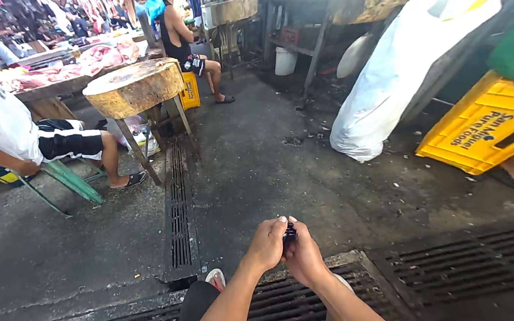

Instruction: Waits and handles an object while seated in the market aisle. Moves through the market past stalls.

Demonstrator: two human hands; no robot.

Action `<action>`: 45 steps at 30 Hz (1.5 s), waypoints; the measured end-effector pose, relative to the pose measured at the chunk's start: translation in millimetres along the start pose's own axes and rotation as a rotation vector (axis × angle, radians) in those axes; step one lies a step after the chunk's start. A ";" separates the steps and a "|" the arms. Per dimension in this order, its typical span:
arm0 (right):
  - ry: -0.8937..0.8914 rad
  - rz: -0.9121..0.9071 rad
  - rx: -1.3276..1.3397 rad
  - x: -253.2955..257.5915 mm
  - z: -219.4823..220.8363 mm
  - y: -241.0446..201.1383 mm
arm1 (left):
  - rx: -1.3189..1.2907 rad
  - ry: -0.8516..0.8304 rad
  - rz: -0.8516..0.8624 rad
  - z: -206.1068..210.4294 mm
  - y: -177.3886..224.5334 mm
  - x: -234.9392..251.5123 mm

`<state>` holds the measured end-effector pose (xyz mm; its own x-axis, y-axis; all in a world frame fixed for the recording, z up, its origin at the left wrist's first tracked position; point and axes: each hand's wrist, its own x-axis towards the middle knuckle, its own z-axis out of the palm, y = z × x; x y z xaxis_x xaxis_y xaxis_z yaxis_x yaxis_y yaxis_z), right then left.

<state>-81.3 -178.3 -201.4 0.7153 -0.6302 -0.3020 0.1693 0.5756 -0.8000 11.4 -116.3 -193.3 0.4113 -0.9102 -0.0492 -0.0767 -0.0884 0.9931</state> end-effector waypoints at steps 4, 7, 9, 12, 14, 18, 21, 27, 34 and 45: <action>-0.002 -0.034 -0.025 1.1 -2.3 0.6 | -0.003 -0.010 0.006 -0.1 2.0 3.3; -0.016 -0.035 -0.019 1.2 -2.8 3.9 | -0.006 -0.027 0.014 -1.9 2.0 2.7; -0.028 -0.029 -0.007 1.4 -2.2 7.4 | 0.011 -0.029 0.019 -4.3 1.2 1.0; -0.021 -0.027 0.009 0.9 0.9 11.5 | 0.037 -0.030 0.006 -7.0 -0.6 -2.0; -0.027 -0.025 0.027 -0.2 2.9 13.2 | 0.059 -0.032 -0.010 -8.6 0.9 -3.6; -0.045 -0.038 0.048 -6.1 6.9 14.2 | 0.065 -0.081 0.010 -14.3 7.1 -6.9; -0.135 -0.056 0.044 -8.8 5.5 12.9 | 0.056 -0.103 0.042 -17.5 6.8 -7.8; -0.193 0.017 0.076 -7.3 4.7 5.3 | 0.073 -0.099 0.101 -21.6 -1.7 -3.3; -0.120 0.068 0.009 -8.5 6.5 6.8 | 0.061 -0.121 0.043 -23.6 9.2 -6.6; -0.083 -0.001 -0.036 -2.6 0.8 6.8 | 0.020 -0.096 0.145 -16.5 4.8 -4.1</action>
<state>-81.4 -172.3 -205.7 0.7693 -0.5844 -0.2583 0.1463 0.5547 -0.8191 24.3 -106.3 -186.5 0.3061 -0.9483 0.0837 -0.1478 0.0395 0.9882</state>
